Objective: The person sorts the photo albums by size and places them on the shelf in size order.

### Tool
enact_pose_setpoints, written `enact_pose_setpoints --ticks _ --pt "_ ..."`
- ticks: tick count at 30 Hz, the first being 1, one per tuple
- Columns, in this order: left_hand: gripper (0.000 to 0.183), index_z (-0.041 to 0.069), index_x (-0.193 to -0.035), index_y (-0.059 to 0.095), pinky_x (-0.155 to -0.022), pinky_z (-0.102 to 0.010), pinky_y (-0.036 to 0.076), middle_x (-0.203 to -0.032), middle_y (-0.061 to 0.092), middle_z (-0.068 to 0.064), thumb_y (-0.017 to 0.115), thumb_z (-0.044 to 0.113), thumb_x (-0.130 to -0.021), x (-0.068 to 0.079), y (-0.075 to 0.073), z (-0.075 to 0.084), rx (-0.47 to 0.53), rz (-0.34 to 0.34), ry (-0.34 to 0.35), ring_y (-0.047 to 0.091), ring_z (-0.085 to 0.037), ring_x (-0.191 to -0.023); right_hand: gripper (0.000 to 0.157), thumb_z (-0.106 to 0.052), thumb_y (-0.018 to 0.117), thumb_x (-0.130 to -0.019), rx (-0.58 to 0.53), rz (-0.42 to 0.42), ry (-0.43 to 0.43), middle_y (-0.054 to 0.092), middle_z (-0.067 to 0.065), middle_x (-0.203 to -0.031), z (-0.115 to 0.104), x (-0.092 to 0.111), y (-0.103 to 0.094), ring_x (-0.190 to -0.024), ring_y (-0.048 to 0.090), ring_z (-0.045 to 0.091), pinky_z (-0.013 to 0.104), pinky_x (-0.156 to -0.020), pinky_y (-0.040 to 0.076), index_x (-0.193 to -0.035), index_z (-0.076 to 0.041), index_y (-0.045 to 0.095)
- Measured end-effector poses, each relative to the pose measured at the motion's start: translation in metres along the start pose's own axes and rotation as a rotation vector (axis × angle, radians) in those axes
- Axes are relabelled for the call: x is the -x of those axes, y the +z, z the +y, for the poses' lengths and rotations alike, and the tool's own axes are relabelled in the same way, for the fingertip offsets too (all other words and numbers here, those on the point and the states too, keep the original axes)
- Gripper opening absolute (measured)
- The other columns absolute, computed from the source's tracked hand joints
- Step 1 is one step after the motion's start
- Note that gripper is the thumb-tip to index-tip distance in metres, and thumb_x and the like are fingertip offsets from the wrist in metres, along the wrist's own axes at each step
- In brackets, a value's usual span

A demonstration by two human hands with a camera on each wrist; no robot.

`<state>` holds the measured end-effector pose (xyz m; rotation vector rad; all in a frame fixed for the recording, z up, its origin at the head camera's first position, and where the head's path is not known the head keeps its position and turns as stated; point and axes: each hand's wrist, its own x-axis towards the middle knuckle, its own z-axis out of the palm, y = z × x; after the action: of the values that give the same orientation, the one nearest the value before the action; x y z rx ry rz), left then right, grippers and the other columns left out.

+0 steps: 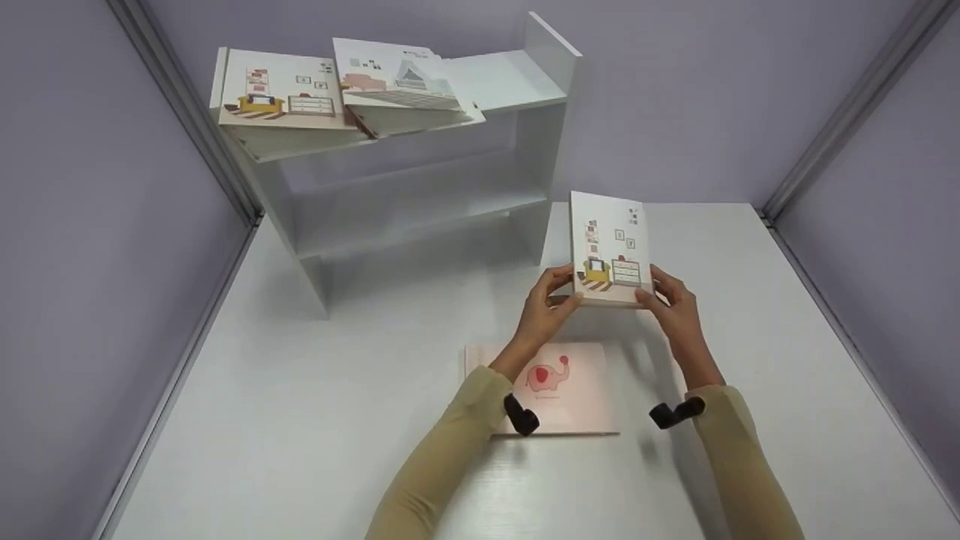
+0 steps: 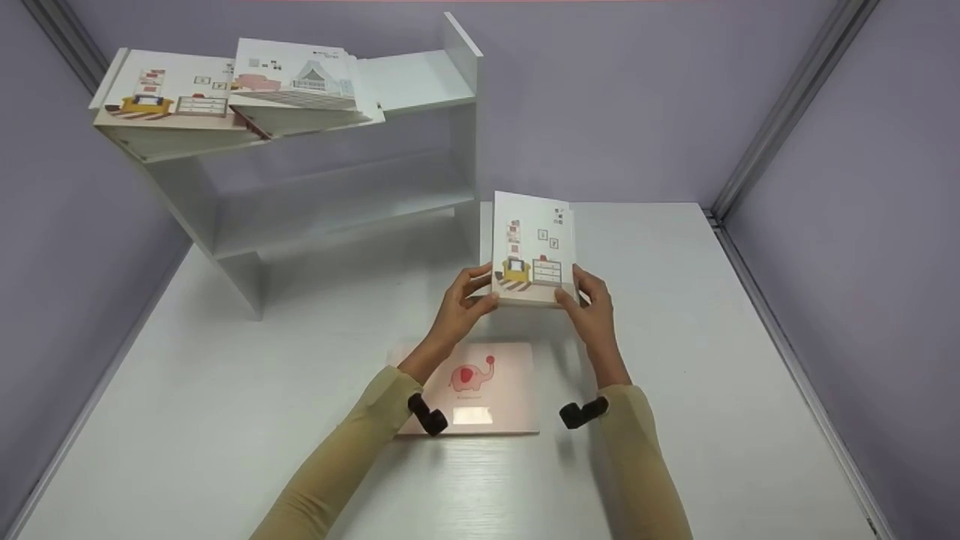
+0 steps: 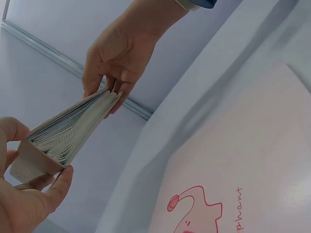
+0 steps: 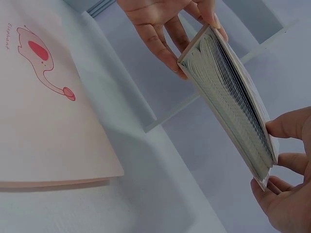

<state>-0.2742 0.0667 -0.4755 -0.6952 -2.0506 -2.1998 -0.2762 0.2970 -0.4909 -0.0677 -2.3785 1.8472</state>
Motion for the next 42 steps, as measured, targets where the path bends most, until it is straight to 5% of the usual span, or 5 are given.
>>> enact_pose_setpoints --ticks 30,42 --pt "0.044 -0.003 -0.130 0.045 -0.088 -0.039 0.051 -0.133 0.048 -0.020 0.058 0.000 -0.088 0.004 -0.002 0.023 -0.012 0.008 0.062 0.056 -0.027 -0.111 0.057 -0.020 0.065 -0.088 -0.021 0.039 -0.145 0.037 0.011 -0.141 -0.022 0.005 0.000 -0.128 0.037 0.026 0.043 -0.110 0.029 -0.139 -0.011 0.043" --pt "0.046 -0.008 -0.131 0.040 -0.088 -0.043 0.050 -0.135 0.043 -0.025 0.056 -0.002 -0.089 0.005 -0.006 0.031 0.006 -0.020 0.124 0.057 -0.037 -0.105 0.055 -0.013 0.063 -0.089 -0.013 0.026 -0.181 0.037 0.012 -0.140 -0.037 0.007 0.001 -0.129 0.037 0.026 0.043 -0.109 0.029 -0.140 -0.009 0.042"
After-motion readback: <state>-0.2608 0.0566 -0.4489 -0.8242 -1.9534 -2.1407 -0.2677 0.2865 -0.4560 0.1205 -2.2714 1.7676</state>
